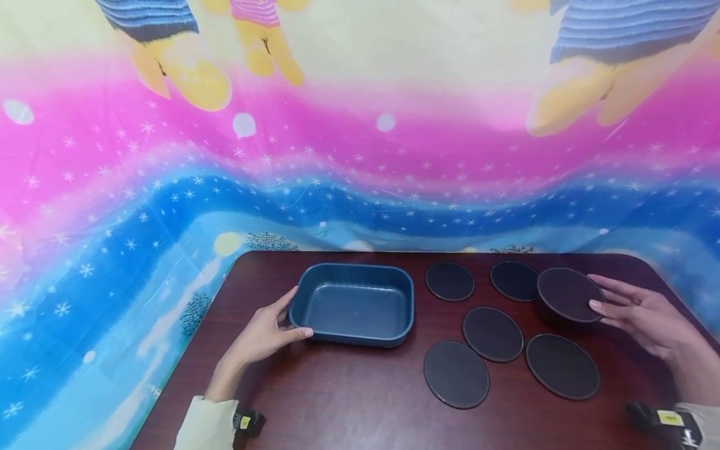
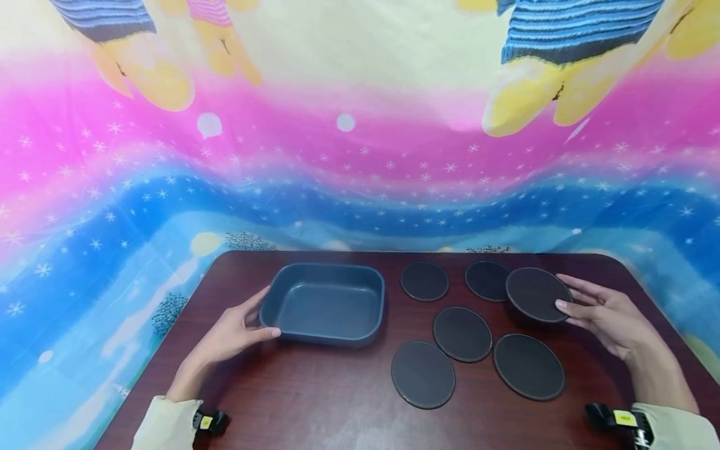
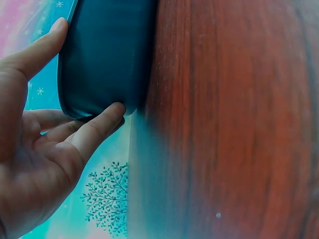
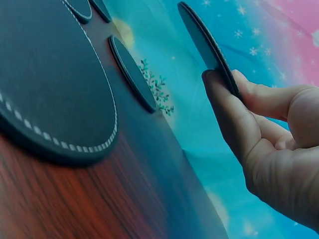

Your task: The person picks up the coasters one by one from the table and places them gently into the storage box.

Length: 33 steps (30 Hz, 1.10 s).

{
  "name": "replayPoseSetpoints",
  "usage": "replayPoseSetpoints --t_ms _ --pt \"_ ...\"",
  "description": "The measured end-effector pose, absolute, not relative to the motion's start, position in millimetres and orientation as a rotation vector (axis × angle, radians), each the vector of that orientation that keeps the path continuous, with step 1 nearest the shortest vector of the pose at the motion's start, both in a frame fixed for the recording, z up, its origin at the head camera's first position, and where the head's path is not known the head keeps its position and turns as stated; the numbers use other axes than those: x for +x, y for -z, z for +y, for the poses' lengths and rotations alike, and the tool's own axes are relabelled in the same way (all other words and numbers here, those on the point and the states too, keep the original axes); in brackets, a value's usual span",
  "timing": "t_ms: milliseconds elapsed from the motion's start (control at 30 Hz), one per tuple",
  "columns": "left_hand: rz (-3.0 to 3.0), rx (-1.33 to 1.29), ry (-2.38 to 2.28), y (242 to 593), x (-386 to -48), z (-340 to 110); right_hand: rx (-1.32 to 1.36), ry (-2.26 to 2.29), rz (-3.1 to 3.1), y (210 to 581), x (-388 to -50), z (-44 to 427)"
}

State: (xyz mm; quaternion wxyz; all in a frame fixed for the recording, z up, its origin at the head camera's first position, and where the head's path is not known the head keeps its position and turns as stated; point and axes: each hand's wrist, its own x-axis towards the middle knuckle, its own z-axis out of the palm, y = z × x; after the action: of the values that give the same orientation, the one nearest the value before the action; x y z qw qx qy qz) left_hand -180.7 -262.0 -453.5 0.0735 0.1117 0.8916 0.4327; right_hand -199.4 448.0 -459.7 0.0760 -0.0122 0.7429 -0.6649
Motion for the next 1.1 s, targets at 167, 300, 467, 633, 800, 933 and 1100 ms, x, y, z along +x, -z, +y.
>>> replayPoseSetpoints --t_ms 167,300,467,633,800,933,1100 --pt "2.671 0.322 -1.315 453.6 -180.1 -264.8 -0.064 2.082 2.095 454.0 -199.2 434.6" --pt "2.669 0.315 -1.322 453.6 -179.8 -264.9 -0.085 2.088 2.066 452.0 -198.7 429.6" --pt "2.686 0.301 -1.296 453.9 -177.6 -266.0 -0.113 2.104 1.998 450.5 -197.4 423.0" --pt "2.691 0.297 -1.29 454.7 -175.9 -265.9 -0.128 2.055 2.027 449.9 -198.0 412.7" --pt "2.685 0.32 -1.3 454.4 -177.7 -263.4 -0.11 1.997 2.079 445.8 -199.5 400.6" --pt "2.698 0.318 -1.293 454.1 -179.6 -262.5 -0.108 1.975 2.095 441.7 -202.3 388.5" --pt "2.693 0.321 -1.29 454.5 -181.5 -262.1 -0.125 1.973 2.09 438.2 -204.8 373.2"
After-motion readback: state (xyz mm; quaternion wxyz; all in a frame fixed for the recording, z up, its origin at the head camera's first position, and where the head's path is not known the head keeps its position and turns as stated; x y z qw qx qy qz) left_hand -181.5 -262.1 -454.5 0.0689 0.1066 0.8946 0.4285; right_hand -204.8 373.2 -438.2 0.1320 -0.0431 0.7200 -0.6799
